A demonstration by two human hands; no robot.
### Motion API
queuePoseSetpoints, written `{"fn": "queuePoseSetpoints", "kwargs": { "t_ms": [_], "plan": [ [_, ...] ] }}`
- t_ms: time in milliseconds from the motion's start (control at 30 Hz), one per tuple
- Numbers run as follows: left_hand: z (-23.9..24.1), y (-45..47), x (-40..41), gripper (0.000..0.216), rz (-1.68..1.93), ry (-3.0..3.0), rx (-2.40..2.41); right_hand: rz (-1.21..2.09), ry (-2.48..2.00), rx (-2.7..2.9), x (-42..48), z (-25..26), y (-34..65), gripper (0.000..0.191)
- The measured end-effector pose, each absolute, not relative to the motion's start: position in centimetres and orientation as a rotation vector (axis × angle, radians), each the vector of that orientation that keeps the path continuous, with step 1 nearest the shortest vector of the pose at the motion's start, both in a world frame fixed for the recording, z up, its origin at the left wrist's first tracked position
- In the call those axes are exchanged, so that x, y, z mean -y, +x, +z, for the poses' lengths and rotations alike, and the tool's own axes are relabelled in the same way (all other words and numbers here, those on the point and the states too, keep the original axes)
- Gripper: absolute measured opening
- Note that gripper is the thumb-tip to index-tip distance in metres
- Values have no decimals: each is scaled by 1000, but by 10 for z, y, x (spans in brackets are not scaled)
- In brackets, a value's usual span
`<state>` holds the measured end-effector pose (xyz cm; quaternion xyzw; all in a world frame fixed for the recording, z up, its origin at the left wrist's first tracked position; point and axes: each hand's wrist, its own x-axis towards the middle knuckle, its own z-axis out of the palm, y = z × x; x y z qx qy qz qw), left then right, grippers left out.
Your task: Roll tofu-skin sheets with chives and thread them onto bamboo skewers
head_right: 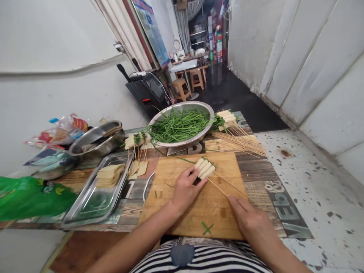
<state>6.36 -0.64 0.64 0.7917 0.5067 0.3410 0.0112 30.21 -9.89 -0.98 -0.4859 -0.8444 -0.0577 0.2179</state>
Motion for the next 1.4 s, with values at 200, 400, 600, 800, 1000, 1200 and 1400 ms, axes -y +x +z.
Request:
{"fn": "queuePoseSetpoints", "kwargs": {
  "t_ms": [200, 400, 600, 800, 1000, 1200, 1400],
  "plan": [
    [5, 62, 6, 35, 1078, 2494, -1580, -219, -1285, 2303, 88, -1, 295, 39],
    [4, 61, 5, 34, 1105, 2513, -1599, -270, -1309, 2297, 84, 6, 286, 38],
    [1, 61, 5, 33, 1132, 2503, -1606, -235, -1339, 2307, 83, 2, 277, 39],
    [2, 59, 4, 33, 1125, 2557, -1588, -251, -1339, 2349, 80, 3, 272, 35],
    [5, 59, 4, 32, 1086, 2570, -1584, -196, -1349, 2351, 77, 7, 267, 34],
    [6, 59, 4, 30, 1071, 2554, -1537, -121, -1373, 2384, 75, 6, 267, 37],
    [8, 59, 4, 29, 1073, 2593, -1517, -162, -1369, 2383, 72, 7, 264, 38]
  ]
}}
